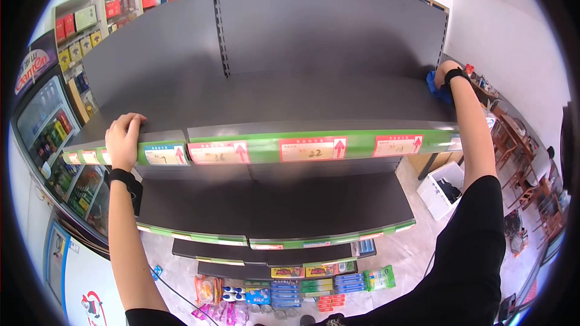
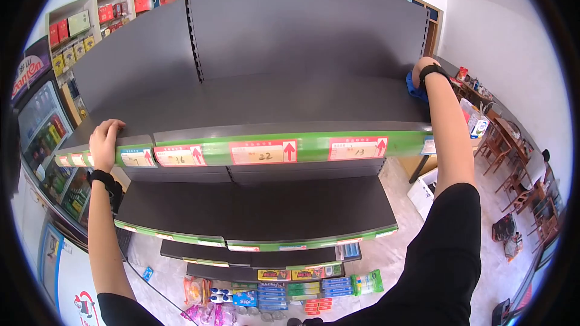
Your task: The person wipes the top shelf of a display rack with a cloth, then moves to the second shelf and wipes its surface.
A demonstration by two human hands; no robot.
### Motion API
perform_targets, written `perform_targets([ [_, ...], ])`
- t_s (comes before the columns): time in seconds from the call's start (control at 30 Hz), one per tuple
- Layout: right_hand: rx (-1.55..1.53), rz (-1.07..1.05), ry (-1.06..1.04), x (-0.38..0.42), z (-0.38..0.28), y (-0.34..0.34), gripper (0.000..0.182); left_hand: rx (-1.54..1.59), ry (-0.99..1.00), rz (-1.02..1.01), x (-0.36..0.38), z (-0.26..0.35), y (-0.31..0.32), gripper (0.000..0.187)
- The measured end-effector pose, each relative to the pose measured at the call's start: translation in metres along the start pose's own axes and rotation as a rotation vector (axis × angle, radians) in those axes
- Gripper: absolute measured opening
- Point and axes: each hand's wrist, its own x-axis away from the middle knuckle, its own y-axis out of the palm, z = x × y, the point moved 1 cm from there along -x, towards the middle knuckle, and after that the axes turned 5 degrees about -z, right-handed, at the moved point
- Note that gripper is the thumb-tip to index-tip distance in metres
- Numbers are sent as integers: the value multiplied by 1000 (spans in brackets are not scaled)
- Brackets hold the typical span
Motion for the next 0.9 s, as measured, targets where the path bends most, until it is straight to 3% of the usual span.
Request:
perform_targets([
  [0.1,-174,33,67,13,3,0,40,12,3,-4,1,0,0,30],
  [0.4,-18,-203,119,25,22,-8,56,21,0,4,2,5,-2,30],
  [0.43,63,-298,87,13,29,-6,65,18,4,10,2,6,-2,30],
  [0.57,1,-367,-9,-3,49,3,65,12,15,24,1,3,0,30],
  [0.63,36,-393,-83,26,50,-4,68,2,8,23,3,4,-1,30],
  [0.9,-3,-246,-183,75,70,8,70,-21,23,33,1,2,1,31],
])
